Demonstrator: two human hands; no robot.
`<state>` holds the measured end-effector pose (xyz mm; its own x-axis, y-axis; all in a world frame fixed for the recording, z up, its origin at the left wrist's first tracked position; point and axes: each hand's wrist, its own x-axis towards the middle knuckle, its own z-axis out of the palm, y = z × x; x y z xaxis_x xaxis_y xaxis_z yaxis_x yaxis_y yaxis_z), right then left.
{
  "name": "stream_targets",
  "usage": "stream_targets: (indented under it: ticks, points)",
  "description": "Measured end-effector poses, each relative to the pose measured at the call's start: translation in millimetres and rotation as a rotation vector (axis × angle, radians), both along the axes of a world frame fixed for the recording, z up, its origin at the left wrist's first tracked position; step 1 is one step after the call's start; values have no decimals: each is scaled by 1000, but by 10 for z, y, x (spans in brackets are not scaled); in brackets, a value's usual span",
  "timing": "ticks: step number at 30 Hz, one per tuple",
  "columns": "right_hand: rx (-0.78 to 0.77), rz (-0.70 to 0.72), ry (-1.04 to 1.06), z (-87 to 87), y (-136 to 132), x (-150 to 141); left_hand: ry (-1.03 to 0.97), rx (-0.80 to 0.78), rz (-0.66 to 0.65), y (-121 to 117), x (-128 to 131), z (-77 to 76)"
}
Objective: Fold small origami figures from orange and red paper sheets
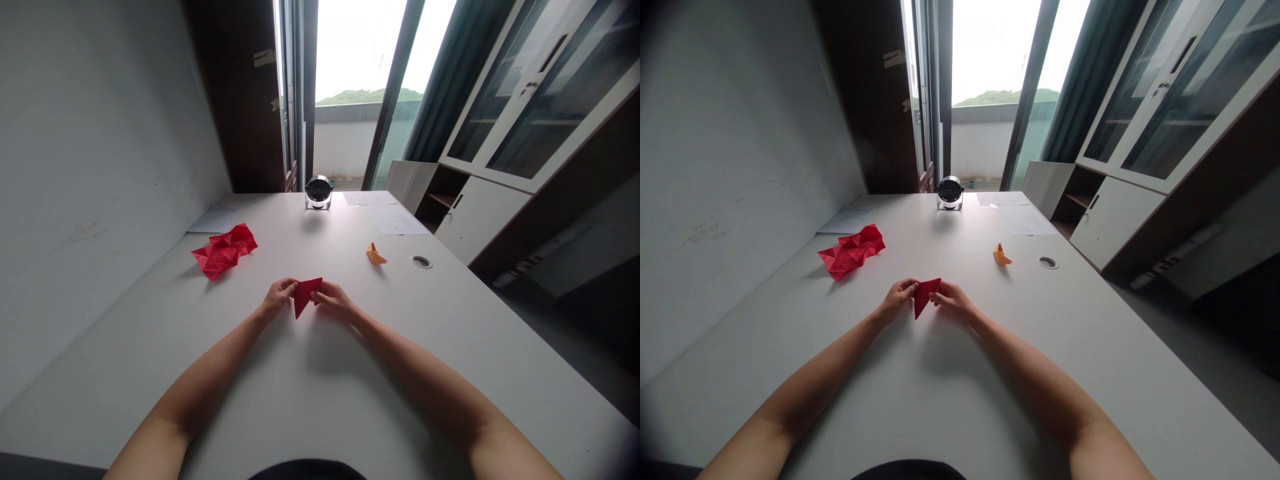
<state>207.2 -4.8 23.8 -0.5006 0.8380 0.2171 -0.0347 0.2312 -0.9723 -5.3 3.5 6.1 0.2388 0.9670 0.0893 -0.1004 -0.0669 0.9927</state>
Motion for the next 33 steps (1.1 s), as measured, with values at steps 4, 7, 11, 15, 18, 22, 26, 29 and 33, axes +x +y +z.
stream_targets:
  ticks: [4,7,11,15,18,22,26,29,33]
  points:
    - [12,-21,-11,-25,9,3,2,-13,-17,-6,-1,12]
    - [18,-43,-19,-52,25,9,19,-5,-46,-12,2,27]
    - [38,-80,6,-76,38,-1,42,2,-72,-20,20,45]
    - [52,-121,28,-83,34,-8,84,13,-140,-25,50,43]
    - [40,-126,30,-91,34,-3,105,31,-151,-22,53,31]
    - [22,-123,32,-98,42,3,114,41,-169,-20,37,22]
    - [-3,-84,35,-86,43,7,109,38,-191,-25,34,24]
    - [-33,-59,43,-62,32,8,110,42,-201,-27,40,24]
    - [-77,-9,79,-35,16,5,109,50,-209,-28,46,26]
